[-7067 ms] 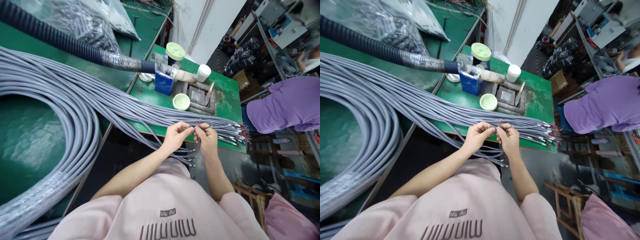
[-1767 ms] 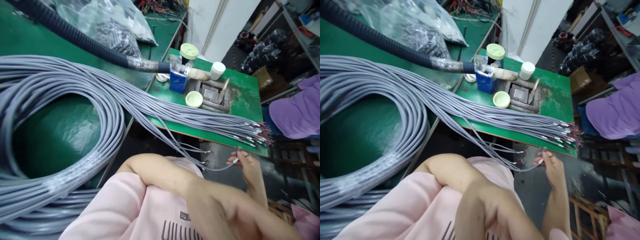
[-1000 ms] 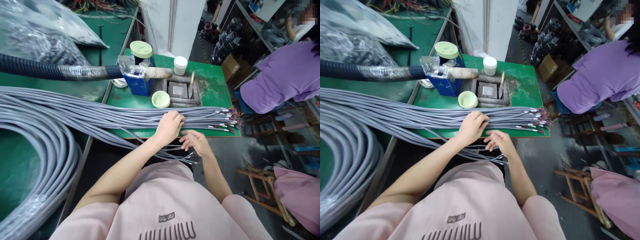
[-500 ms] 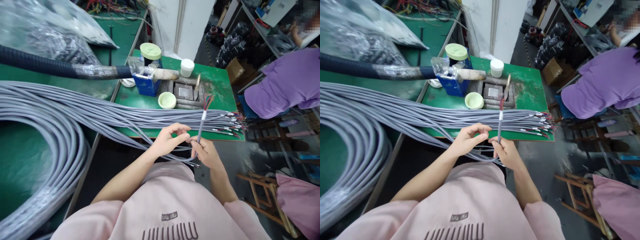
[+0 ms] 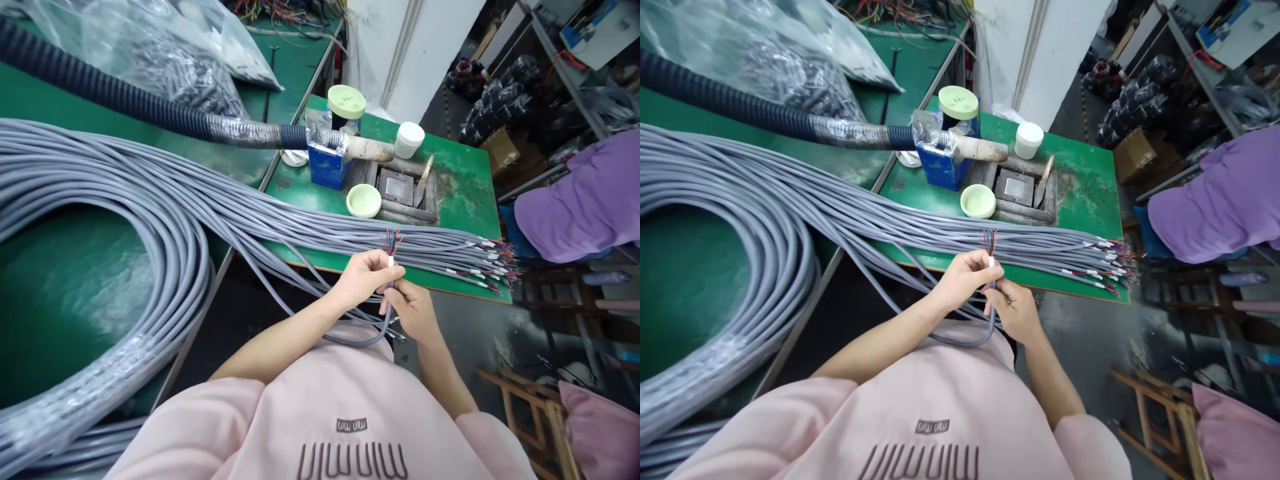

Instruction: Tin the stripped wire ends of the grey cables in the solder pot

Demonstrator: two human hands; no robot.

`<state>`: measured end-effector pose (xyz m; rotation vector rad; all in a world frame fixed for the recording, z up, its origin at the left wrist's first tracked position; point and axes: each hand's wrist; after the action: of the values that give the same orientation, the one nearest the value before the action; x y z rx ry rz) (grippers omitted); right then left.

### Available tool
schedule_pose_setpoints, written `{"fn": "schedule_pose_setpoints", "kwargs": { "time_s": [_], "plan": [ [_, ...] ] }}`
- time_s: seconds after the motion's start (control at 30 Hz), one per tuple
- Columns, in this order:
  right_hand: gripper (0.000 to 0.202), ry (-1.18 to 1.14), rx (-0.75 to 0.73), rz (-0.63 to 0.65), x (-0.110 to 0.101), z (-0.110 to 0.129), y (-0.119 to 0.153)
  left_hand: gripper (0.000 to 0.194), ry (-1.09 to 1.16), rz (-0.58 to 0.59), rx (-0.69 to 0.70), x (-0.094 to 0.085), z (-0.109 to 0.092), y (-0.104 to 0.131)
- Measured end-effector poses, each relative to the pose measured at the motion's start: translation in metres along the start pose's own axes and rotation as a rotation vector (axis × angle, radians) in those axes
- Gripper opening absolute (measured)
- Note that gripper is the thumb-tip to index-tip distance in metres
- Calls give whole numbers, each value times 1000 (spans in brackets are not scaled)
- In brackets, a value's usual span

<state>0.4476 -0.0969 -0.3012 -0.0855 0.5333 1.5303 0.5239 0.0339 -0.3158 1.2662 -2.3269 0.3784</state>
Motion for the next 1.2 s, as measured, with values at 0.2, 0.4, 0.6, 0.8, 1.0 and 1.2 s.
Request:
{"fn": "schedule_pose_setpoints", "kwargs": {
  "time_s": [0.2,0.4,0.6,0.8,1.0,1.2],
  "plan": [
    [30,-141,74,79,-2,-5,-2,28,1,-117,108,-10,-5,-9],
    [29,-171,89,114,1,-6,-4,28,-8,-151,166,-17,-14,-17],
    [27,-144,66,109,3,-4,-3,27,53,-120,112,-17,-16,-18],
    [25,-191,42,96,6,-6,-2,31,295,-150,-32,-17,-10,-17],
    [26,-278,47,93,7,-11,-4,20,58,-268,274,-9,1,-9],
    [28,-406,89,79,5,-20,-6,7,-299,-293,681,-7,10,-3]
  ]
}}
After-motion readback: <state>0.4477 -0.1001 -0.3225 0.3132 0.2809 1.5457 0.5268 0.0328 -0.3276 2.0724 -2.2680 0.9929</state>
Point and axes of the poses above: each hand's wrist, its own y-axis away from the middle knuckle, its own x-axis out of the palm, z = x × y, and after that the axes turned 12 degrees about x, right-handed
